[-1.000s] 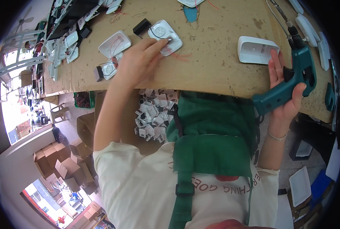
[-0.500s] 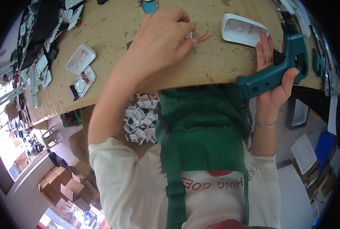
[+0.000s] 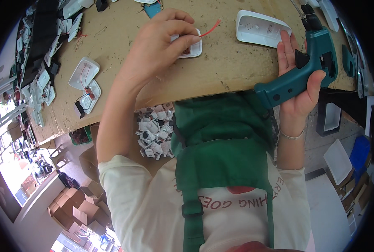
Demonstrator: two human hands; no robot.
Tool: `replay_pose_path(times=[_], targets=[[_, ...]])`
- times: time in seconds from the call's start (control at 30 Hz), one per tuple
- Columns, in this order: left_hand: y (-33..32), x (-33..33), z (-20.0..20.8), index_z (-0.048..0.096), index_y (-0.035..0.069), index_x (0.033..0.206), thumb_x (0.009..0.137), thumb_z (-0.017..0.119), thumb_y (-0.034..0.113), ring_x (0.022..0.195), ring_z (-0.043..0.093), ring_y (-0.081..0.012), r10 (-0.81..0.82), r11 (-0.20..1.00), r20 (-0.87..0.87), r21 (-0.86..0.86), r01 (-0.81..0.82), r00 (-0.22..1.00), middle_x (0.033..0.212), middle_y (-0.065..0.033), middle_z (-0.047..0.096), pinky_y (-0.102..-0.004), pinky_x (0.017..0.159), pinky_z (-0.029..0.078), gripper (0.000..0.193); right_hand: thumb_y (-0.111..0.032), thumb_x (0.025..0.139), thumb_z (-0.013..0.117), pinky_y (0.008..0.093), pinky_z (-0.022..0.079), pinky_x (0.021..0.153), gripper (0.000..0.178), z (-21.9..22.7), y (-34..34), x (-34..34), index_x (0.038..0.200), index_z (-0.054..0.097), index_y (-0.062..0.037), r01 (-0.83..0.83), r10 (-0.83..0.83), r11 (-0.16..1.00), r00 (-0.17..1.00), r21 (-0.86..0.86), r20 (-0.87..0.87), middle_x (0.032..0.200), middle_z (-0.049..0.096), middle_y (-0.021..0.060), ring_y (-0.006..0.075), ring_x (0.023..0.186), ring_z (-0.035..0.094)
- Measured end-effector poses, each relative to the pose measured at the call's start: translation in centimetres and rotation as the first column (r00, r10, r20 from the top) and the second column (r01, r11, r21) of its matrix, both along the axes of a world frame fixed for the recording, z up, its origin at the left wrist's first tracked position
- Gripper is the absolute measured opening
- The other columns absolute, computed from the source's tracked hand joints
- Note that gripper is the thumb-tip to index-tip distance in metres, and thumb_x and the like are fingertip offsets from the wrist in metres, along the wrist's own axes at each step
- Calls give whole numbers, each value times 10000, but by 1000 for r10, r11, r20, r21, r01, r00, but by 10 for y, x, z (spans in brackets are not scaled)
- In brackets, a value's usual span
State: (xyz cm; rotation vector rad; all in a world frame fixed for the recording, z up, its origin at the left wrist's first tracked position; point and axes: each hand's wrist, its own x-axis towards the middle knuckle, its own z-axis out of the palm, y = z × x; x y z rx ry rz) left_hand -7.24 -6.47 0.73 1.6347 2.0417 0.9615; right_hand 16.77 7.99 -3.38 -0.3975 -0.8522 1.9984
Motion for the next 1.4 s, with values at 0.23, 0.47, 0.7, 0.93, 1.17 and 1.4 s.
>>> replay_pose_path(times=[0.23,0.47,0.7,0.93,1.17,1.4], targets=[[-11,-14,-17,628,-21,998,912,607,59,963,626,-158,-41,988,84,151,27,996,1121,-98,609,-277,833,501,120,-418,828,709,480,166,1200,812,0,-3,-2,1410,336,8,-31,31,1000,999,2,-17,1479,239,314,428,1411,224],[-8,1,-25,590,20,994,843,635,7,876,626,-214,108,938,146,312,-149,983,1019,-86,619,-304,734,512,158,-409,829,711,482,173,1199,809,2,-4,-3,1407,334,15,-23,23,1000,1000,-16,-18,1473,249,312,426,1408,232],[-18,18,-9,648,57,920,719,659,-15,874,622,-278,-163,941,-375,219,258,913,982,-78,624,-367,724,515,214,-418,833,700,477,185,1199,812,0,-4,-4,1412,329,12,-31,30,999,999,-20,-12,1469,270,298,417,1406,245],[-4,18,-3,645,25,965,751,652,-25,839,630,-226,-194,922,-440,224,316,877,1027,-84,627,-330,710,514,219,-440,856,664,465,197,1196,811,1,-3,-4,1429,303,5,-50,50,999,999,7,4,1489,240,291,415,1410,236],[24,9,6,674,47,993,828,658,174,812,628,-290,-81,991,-235,-126,52,969,971,-98,633,-369,699,509,209,-437,861,660,464,200,1195,822,2,-4,-4,1447,277,-5,-49,49,999,999,10,3,1491,237,290,415,1412,232],[21,-4,6,633,7,935,862,604,126,815,610,-301,-167,985,-92,-64,162,982,919,-121,611,-390,721,487,144,-440,868,648,459,186,1199,838,3,-5,-4,1468,245,-14,-57,57,998,998,28,18,1507,218,277,405,1419,219]])
